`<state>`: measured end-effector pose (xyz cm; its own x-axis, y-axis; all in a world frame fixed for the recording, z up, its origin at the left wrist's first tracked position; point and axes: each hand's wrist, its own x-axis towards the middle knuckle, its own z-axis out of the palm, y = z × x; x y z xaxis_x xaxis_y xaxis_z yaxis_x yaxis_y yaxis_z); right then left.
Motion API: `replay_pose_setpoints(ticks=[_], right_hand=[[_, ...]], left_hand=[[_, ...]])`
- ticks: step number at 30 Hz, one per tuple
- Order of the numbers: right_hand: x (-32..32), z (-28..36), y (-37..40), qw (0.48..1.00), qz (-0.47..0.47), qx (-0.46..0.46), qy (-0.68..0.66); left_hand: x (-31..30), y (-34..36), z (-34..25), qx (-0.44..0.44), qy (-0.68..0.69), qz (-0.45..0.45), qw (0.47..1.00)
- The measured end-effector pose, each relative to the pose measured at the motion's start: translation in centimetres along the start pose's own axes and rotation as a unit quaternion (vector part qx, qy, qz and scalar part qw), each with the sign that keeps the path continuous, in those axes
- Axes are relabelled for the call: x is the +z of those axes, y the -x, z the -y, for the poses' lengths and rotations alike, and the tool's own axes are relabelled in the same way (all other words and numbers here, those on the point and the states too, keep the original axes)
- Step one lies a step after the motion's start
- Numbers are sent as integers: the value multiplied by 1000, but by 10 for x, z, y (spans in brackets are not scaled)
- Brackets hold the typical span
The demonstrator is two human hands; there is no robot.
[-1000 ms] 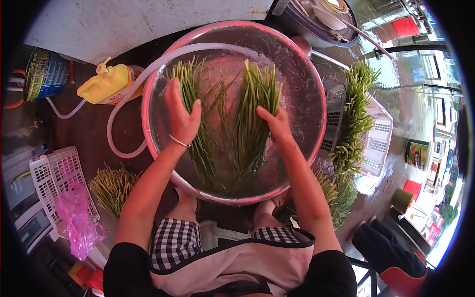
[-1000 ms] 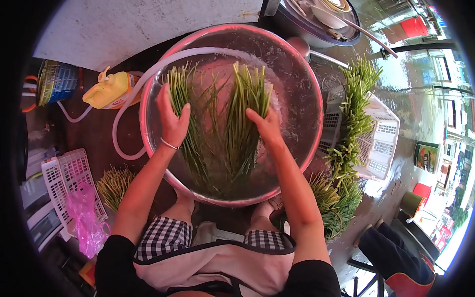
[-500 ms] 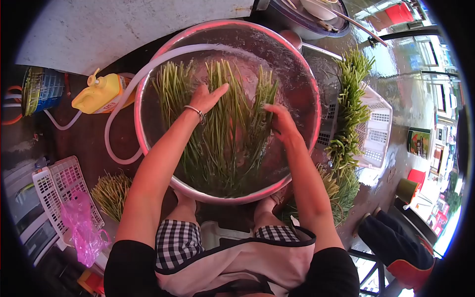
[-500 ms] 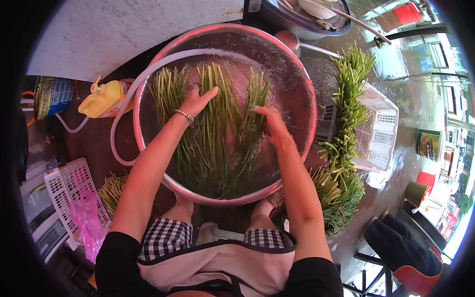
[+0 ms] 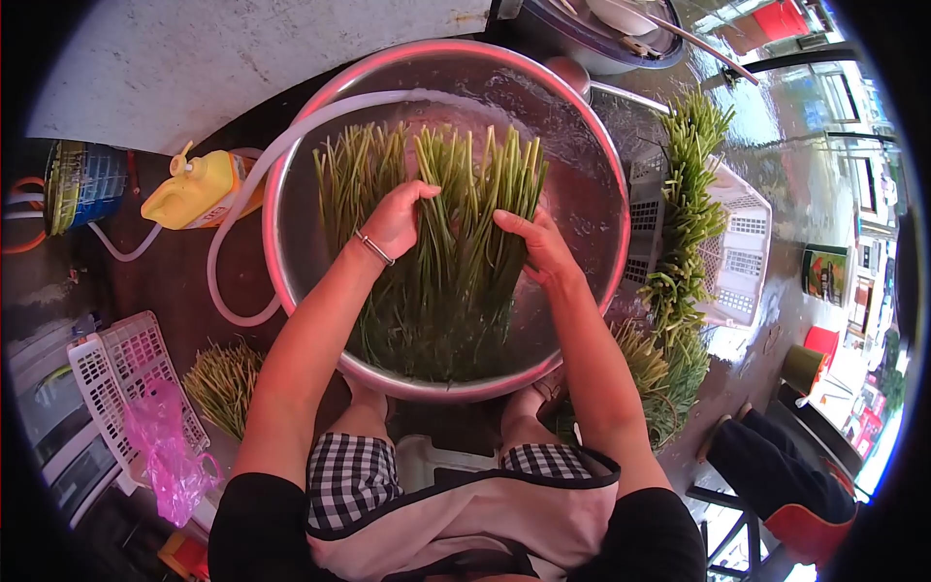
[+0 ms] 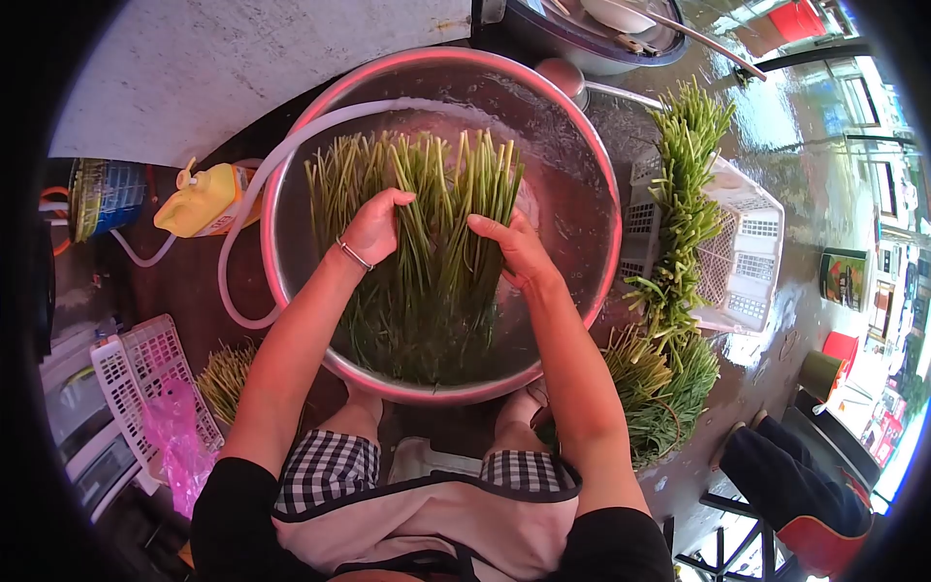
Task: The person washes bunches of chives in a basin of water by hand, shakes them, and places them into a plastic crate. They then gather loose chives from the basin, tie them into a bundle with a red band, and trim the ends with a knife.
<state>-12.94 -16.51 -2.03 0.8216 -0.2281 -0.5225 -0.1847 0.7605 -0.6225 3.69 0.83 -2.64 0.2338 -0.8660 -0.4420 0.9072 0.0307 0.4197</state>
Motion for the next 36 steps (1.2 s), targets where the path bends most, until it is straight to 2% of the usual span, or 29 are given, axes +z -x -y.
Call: replay_pose_setpoints(ticks=[1,3,6,7,10,11,14,17,18,20,22,23,26,27,30,31,34,36], right_hand=[[-3,3,-1,1000,-21,17,-9],[-3,15,-2,999,-36,39,-10],[-13,-11,-22,984,-163,-66,29],[-10,-15,-22,984,-146,-87,58],[-17,-21,-25,994,-86,-50,40],[-23,-14,-26,989,-134,8,62],[-25,-7,-26,995,-81,19,52],[-7,-11,-32,988,-77,-25,131],[-1,-13,-36,984,-75,-42,157],[0,-19,-40,984,-89,-26,150],[-1,-13,-37,991,-89,14,102],[-5,-8,-39,980,-164,58,94],[-5,-16,-39,992,-99,-23,80],[4,-16,-35,983,-110,-50,137],[8,-20,-39,986,-89,-21,143],[4,-16,-39,987,-94,27,130],[6,-11,-30,993,-86,-35,70],[9,-7,-25,994,-75,-33,66]], left_hand=[[-7,-4,1,-13,21,1,1000],[-14,-7,8,19,-42,-43,998],[-15,-12,26,96,-165,-112,975],[-15,-13,29,126,-211,-134,960],[-22,-16,31,88,-262,-174,945],[-24,-17,30,91,-277,-191,937],[-3,-9,16,73,-197,-153,966],[-1,-14,22,74,-231,-229,943],[-1,-17,24,83,-247,-210,942],[-4,-20,31,96,-279,-176,939],[-1,-18,32,110,-254,-200,940],[-6,-20,34,115,-268,-210,933],[1,-19,35,119,-329,-240,906],[2,-19,38,127,-332,-232,905],[3,-16,38,115,-299,-192,928],[3,-13,37,103,-280,-177,938],[-2,-8,25,124,-220,-181,950],[-6,-9,25,116,-217,-187,951]])
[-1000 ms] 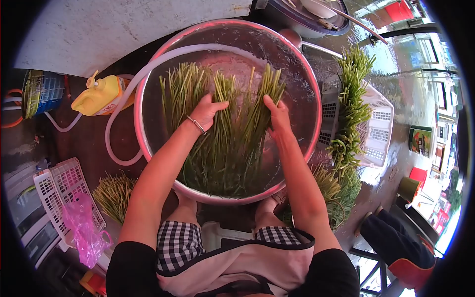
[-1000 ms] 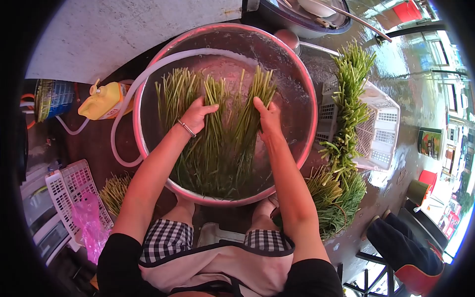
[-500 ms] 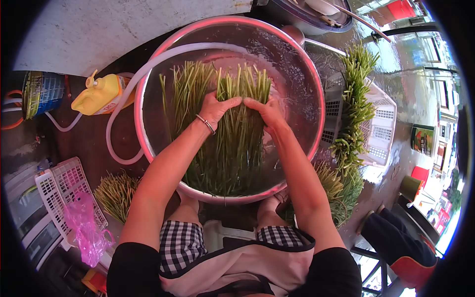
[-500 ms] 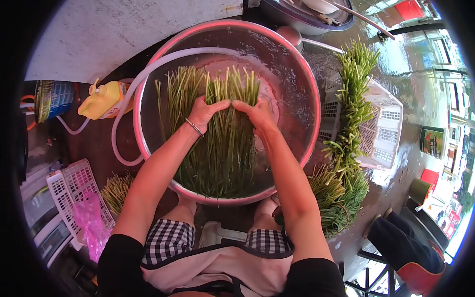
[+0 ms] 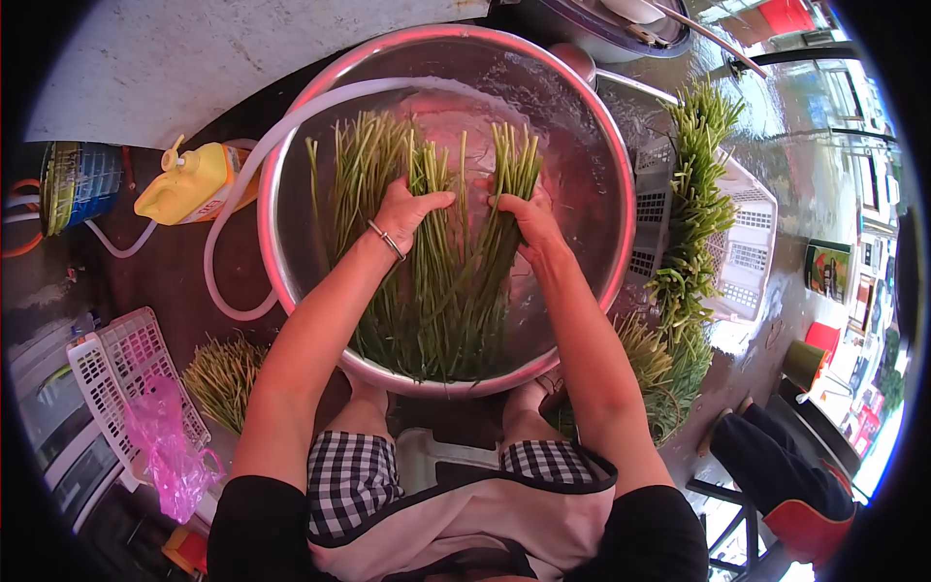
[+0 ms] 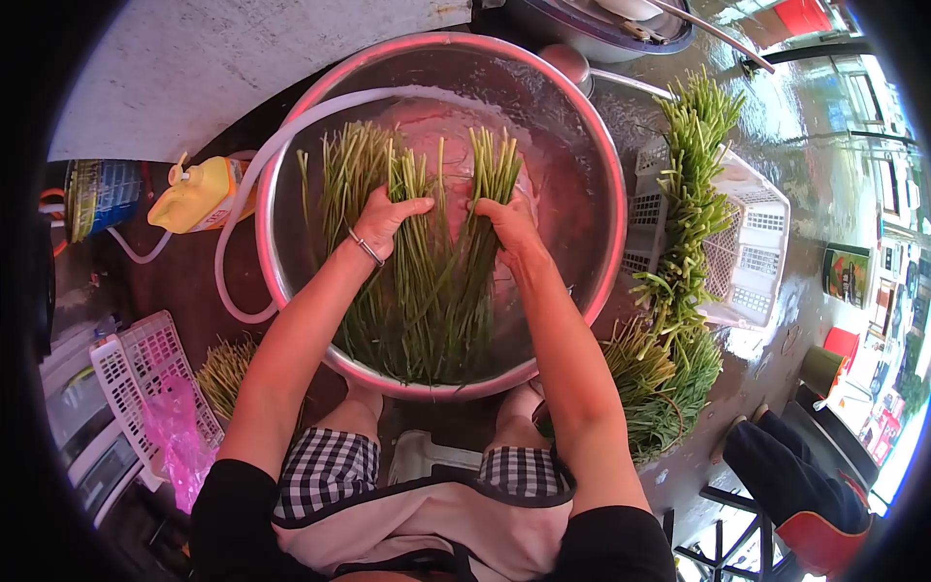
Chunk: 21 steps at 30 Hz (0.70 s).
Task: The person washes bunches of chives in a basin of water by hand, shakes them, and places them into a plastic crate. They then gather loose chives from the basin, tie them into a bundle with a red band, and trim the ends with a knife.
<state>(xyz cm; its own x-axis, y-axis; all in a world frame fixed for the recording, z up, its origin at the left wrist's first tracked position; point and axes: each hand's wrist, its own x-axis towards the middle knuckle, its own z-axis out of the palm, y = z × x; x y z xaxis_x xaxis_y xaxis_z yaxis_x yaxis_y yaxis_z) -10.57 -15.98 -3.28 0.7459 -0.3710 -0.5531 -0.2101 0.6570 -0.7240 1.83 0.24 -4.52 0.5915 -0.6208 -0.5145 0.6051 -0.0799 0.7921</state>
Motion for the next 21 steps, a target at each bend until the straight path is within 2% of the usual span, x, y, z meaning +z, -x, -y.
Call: replay_pose_setpoints(ticks=[2,5,8,11,14,21], right_hand=[[0,-1,1,1000,2,11,-11],[-12,-6,-8,985,38,68,-157],[-3,3,-8,992,-33,54,-109],[6,8,-5,991,-73,1,108],[8,3,-6,995,-35,-29,93],[8,-2,-4,966,-72,-94,230]], left_hand=[[-6,-4,6,-29,-4,18,999],[3,-2,7,-4,-37,4,999],[10,0,3,-2,-44,10,999],[14,0,4,0,-68,13,998],[15,2,5,6,-75,3,997],[16,4,8,31,-74,-24,997]])
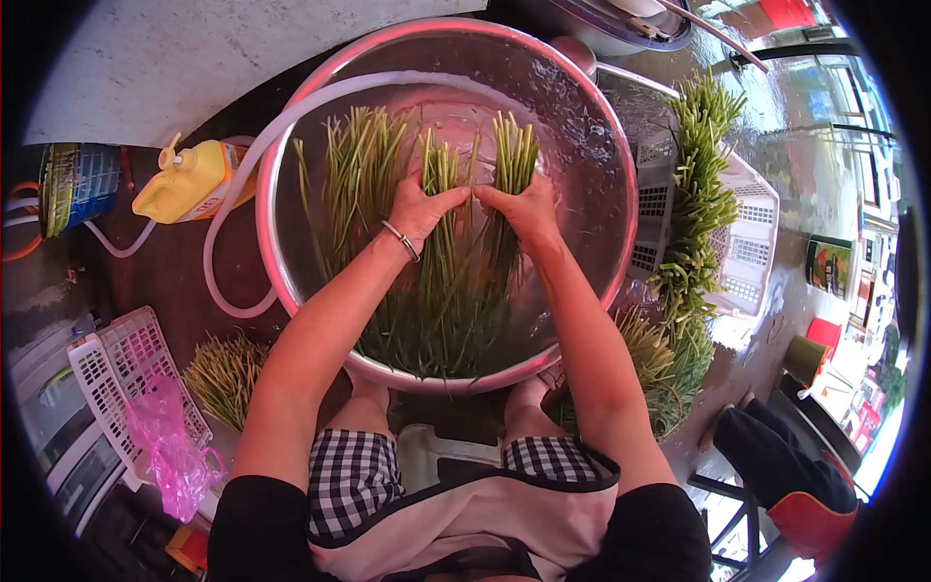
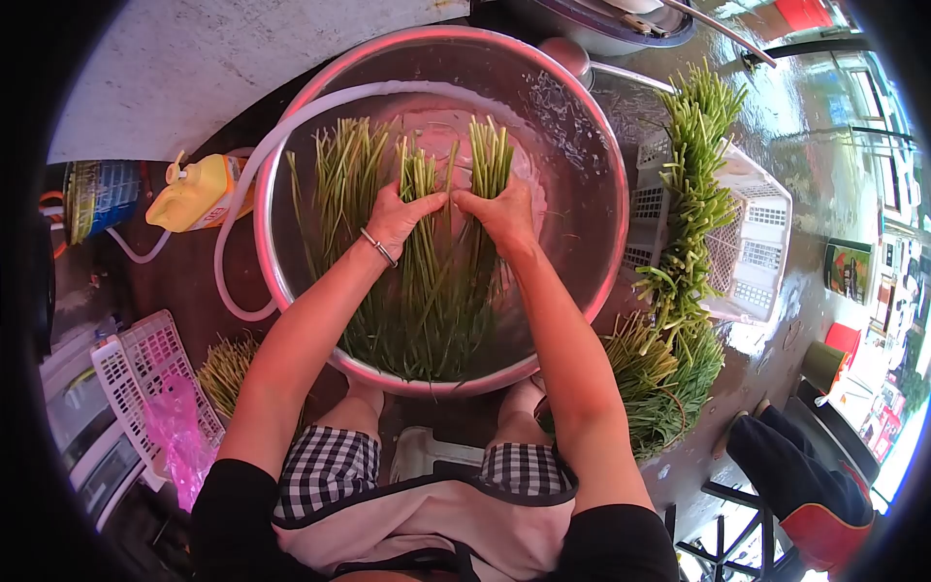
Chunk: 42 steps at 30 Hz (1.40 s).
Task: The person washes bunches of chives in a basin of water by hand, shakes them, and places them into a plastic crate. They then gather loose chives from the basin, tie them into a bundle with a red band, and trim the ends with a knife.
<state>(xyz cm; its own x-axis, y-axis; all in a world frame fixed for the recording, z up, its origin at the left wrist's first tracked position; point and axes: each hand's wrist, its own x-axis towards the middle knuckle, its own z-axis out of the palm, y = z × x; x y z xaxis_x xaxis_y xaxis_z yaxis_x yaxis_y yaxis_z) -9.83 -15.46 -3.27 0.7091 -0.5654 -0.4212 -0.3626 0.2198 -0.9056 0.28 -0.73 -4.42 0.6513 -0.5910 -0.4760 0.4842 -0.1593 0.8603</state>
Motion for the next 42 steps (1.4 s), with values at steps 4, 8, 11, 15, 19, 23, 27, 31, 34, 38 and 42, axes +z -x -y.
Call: replay_pose_setpoints(ticks=[4,8,11,15,19,23,27,31,34,38,42], right_hand=[[-2,-8,2,998,38,36,-44],[-2,0,6,993,59,56,-84],[-2,-6,4,995,72,33,-60],[-1,-3,5,999,38,35,-3],[-4,-2,6,997,47,40,-55],[-5,-11,2,997,41,23,-57],[-4,-11,0,998,59,8,-23],[1,-7,2,995,25,12,-92],[1,-8,-1,994,51,16,-91],[-1,9,1,991,49,66,-110],[-3,13,-2,991,51,45,-112]], left_hand=[[-6,-3,1,9,14,3,1000],[-3,0,-1,15,14,3,1000],[-2,0,1,28,-5,10,1000],[-8,-5,8,45,-39,23,998],[-6,-3,5,48,16,34,998],[-7,-4,5,43,10,42,998],[-9,-5,7,44,16,48,998],[-8,-3,2,40,21,56,997],[-8,-5,5,41,11,58,997],[-6,-2,1,62,8,66,996],[-6,-2,1,37,5,80,996]])
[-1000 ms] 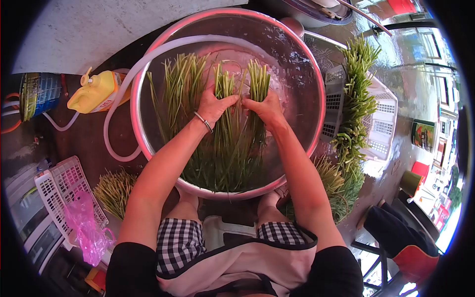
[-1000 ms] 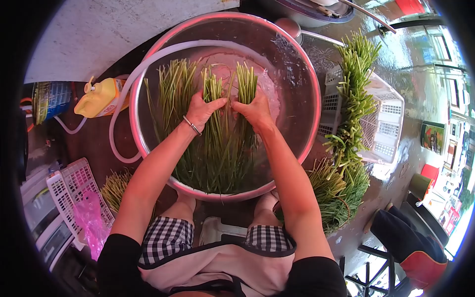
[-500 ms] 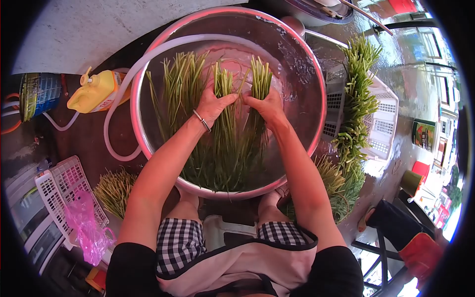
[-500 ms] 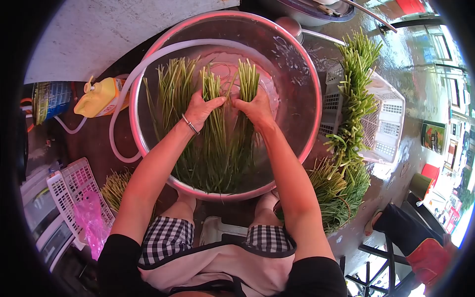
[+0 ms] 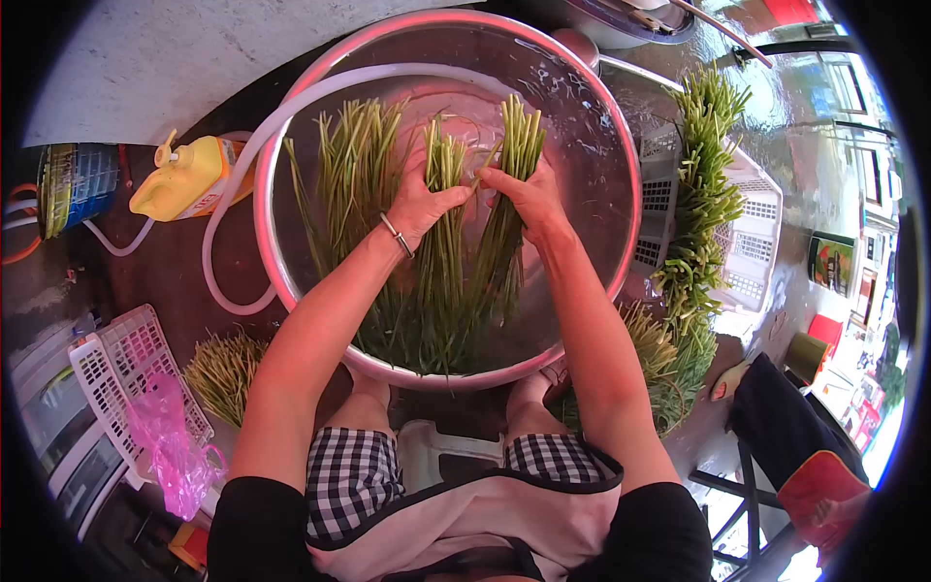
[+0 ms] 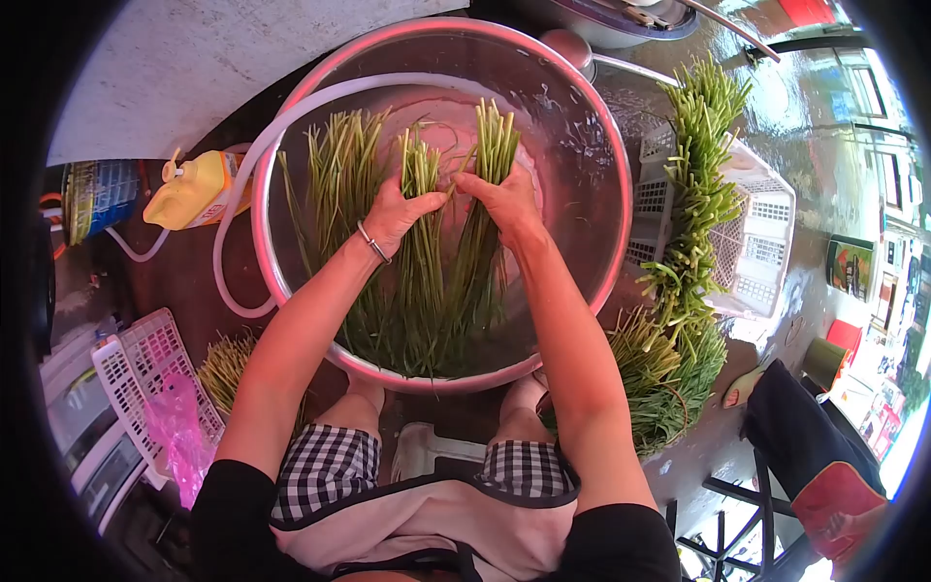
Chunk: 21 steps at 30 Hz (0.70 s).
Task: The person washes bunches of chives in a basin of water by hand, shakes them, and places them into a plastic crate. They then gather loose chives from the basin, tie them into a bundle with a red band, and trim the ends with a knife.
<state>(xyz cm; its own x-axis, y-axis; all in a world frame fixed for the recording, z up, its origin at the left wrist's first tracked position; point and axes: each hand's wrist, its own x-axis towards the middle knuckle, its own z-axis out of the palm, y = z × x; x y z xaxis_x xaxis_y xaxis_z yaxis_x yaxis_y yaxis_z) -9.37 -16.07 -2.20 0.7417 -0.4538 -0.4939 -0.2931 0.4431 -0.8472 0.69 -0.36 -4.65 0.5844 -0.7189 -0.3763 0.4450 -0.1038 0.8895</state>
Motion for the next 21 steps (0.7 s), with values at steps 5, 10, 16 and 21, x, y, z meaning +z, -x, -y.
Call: replay_pose_setpoints(ticks=[5,10,16,21], right_hand=[[2,-5,-2,999,-2,-49,20],[4,-4,3,998,-19,-51,37],[1,-11,-5,972,-24,-126,198],[-10,-9,-8,981,-9,-126,148]], left_hand=[[-6,-13,19,83,-57,-2,995],[-6,-12,7,58,-151,16,987],[-9,-11,7,64,-280,-36,957],[-20,-7,-8,31,-281,-63,957]])
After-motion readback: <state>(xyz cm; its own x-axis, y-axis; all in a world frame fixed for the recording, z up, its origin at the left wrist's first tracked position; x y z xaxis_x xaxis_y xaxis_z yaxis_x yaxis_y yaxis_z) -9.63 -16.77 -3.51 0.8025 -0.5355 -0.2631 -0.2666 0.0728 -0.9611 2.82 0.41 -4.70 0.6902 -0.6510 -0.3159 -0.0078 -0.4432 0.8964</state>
